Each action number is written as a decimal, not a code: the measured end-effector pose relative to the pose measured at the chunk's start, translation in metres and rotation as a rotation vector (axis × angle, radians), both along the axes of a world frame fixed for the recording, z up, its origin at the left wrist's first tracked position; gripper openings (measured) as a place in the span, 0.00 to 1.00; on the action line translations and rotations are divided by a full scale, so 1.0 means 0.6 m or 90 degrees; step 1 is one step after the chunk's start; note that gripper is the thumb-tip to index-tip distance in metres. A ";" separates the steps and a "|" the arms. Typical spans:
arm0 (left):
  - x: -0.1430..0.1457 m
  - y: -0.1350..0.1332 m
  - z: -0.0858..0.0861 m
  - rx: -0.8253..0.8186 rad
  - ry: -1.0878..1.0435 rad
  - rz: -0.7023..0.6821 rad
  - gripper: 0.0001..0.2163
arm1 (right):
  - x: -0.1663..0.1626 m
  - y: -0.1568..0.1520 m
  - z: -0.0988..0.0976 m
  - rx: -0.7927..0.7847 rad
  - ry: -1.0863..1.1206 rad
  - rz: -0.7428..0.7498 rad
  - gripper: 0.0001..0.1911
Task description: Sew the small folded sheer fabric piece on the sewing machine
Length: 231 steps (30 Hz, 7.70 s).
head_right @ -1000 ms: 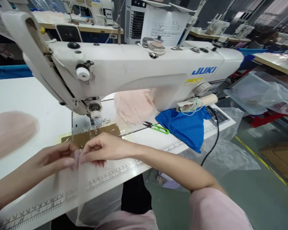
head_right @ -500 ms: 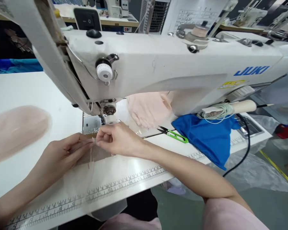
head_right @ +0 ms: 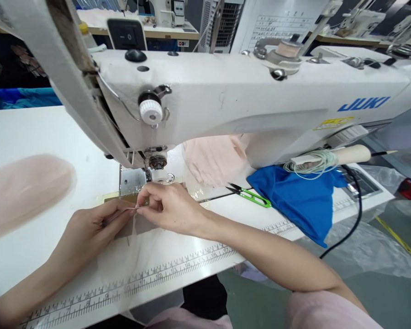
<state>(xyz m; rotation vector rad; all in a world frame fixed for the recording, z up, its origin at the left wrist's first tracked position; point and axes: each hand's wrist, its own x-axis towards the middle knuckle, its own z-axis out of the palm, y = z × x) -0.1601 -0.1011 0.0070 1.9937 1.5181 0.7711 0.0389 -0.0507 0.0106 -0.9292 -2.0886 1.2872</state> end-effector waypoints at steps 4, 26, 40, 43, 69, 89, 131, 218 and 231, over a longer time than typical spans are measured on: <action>0.001 0.000 0.000 -0.015 -0.008 0.014 0.10 | -0.001 0.000 -0.002 0.007 0.022 -0.011 0.01; 0.002 -0.005 0.005 0.096 0.004 0.034 0.10 | 0.002 -0.005 0.001 0.052 0.005 0.017 0.05; 0.006 -0.003 0.008 0.053 -0.002 0.052 0.10 | 0.002 -0.007 0.005 0.047 0.023 0.013 0.06; 0.006 -0.004 0.008 0.050 0.000 0.054 0.10 | 0.003 -0.007 0.004 0.048 0.018 0.018 0.06; 0.005 -0.017 0.012 0.073 0.014 0.023 0.09 | 0.013 -0.005 -0.008 0.490 0.013 0.025 0.12; 0.017 0.003 -0.004 0.080 0.295 0.040 0.09 | -0.001 0.019 -0.006 0.239 -0.215 -0.017 0.06; 0.023 0.010 -0.018 0.376 0.410 -0.091 0.16 | 0.018 0.008 -0.028 0.674 -0.456 -0.083 0.16; 0.006 0.003 0.051 0.054 0.283 -0.174 0.13 | 0.073 -0.005 0.083 0.079 -0.216 0.068 0.03; 0.013 0.087 0.054 -0.073 0.238 -0.181 0.14 | 0.055 -0.005 0.027 0.456 -0.180 -0.121 0.12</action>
